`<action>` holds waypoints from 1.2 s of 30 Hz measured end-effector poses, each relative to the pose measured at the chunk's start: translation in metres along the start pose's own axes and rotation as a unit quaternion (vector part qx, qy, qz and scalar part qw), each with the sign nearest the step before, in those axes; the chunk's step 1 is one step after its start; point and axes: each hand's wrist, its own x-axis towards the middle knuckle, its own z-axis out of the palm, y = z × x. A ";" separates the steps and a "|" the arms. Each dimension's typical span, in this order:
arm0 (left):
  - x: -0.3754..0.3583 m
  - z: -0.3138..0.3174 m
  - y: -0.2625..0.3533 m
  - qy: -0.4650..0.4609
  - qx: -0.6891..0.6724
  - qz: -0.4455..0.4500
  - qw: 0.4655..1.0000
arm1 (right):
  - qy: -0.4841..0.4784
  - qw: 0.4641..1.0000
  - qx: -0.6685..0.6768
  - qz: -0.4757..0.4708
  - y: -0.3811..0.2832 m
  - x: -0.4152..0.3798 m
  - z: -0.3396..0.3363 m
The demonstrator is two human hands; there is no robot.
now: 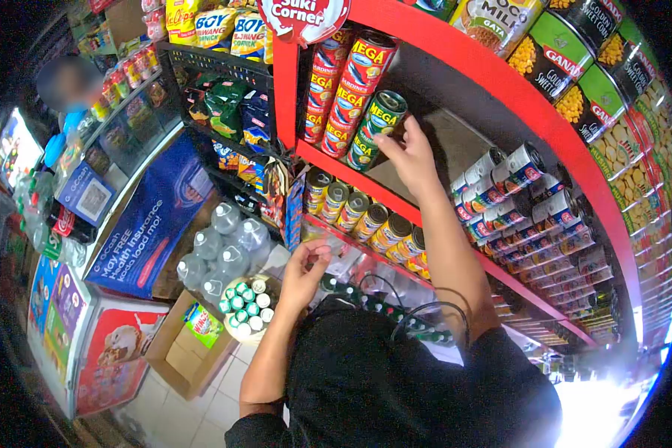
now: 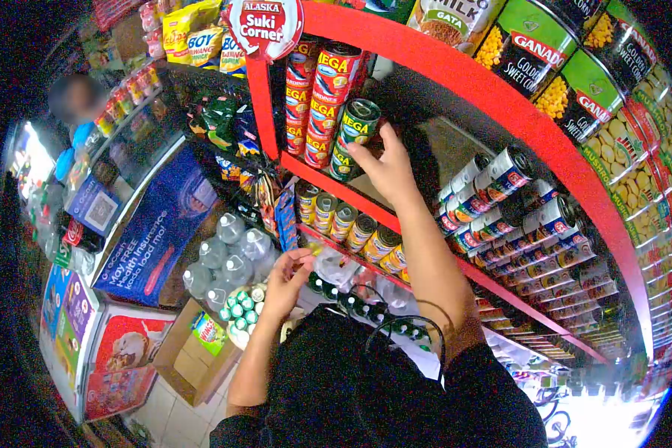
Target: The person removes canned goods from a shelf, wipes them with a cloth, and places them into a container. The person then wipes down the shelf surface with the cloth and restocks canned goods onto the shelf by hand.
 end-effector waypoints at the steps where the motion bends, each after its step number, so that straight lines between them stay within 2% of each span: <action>1: 0.001 -0.001 -0.001 -0.001 -0.004 -0.001 1.000 | -0.002 1.000 -0.004 -0.010 0.008 0.002 -0.006; 5: 0.005 -0.002 -0.002 -0.007 -0.010 -0.016 1.000 | 0.041 0.997 -0.066 -0.025 0.015 0.005 -0.007; 8: 0.008 -0.002 -0.007 -0.022 0.002 -0.015 1.000 | 0.015 1.000 -0.004 -0.016 0.006 0.005 -0.005; 11: 0.010 -0.002 -0.010 -0.023 0.012 -0.022 0.999 | -0.019 0.998 0.047 0.032 -0.006 -0.003 -0.002; 14: 0.013 -0.005 -0.015 -0.027 0.005 -0.023 0.999 | -0.040 0.998 0.010 0.055 0.006 -0.011 -0.005; 17: 0.013 -0.007 -0.016 -0.024 0.008 -0.030 0.999 | -0.030 0.997 -0.062 0.044 0.024 -0.013 -0.008; 26: 0.013 -0.008 -0.025 -0.026 -0.012 -0.047 0.998 | -0.017 0.999 0.021 0.042 0.020 -0.013 -0.004; 32: 0.012 -0.010 -0.027 -0.028 -0.011 -0.049 0.998 | -0.007 0.999 -0.038 -0.010 0.020 -0.011 -0.003; 36: 0.011 -0.009 -0.025 -0.021 0.005 -0.055 0.998 | -0.015 0.996 -0.084 -0.001 0.037 -0.009 -0.010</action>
